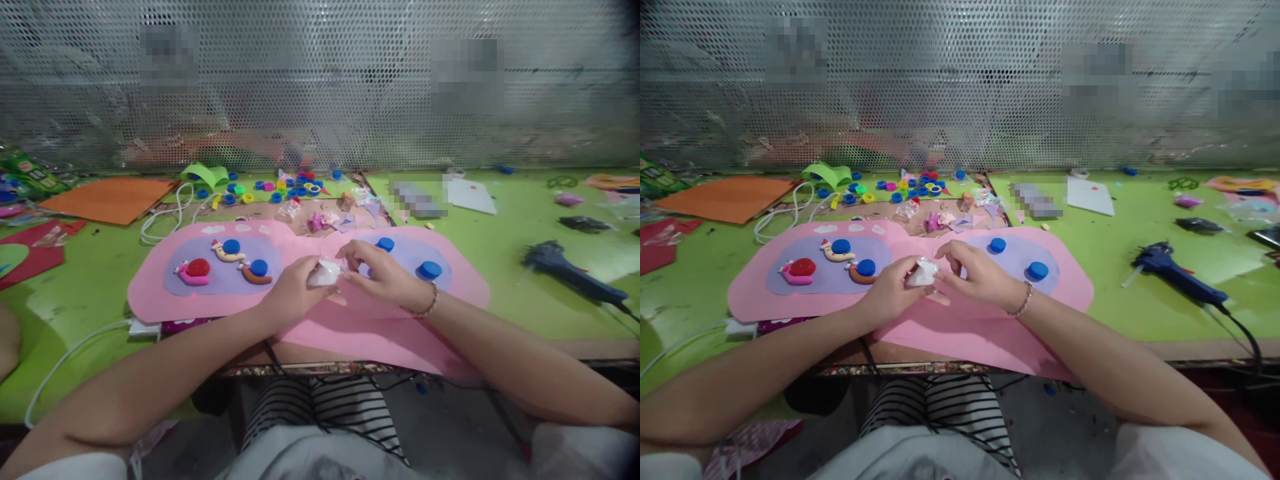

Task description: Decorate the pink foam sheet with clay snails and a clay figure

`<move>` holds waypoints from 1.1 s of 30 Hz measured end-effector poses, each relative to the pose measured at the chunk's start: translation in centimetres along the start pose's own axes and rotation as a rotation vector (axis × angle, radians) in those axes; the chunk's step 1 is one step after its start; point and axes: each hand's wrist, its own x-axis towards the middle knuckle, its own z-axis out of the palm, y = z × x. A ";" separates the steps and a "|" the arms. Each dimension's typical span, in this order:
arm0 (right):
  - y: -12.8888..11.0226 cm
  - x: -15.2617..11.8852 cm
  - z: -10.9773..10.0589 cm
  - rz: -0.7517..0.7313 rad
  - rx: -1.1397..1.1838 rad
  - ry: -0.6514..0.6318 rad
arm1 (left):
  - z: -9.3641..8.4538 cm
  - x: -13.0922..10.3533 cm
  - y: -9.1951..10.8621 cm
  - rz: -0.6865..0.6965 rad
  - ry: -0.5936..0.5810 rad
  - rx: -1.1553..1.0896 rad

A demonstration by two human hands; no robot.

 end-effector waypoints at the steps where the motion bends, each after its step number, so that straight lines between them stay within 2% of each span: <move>1: 0.1 0.0 -0.1 -0.005 0.003 0.013 | 0.0 0.0 0.0 0.005 0.010 -0.009; 8: -0.3 0.0 -0.3 -0.132 0.020 -0.082 | 0.0 0.2 -0.2 0.092 0.024 0.060; 17: -0.6 0.3 -0.3 -0.014 0.022 -0.263 | 0.0 -0.1 -0.6 0.196 0.012 0.208; 25: -1.7 0.1 0.8 0.199 0.154 -0.245 | -0.1 -0.4 -1.0 0.340 0.004 0.340; 29: -1.8 0.1 0.9 0.145 0.177 -0.240 | 0.0 -0.5 -0.9 0.369 0.001 0.360; 33: -1.6 0.3 0.8 0.108 0.233 -0.214 | -0.1 -0.4 -0.6 0.338 0.029 0.305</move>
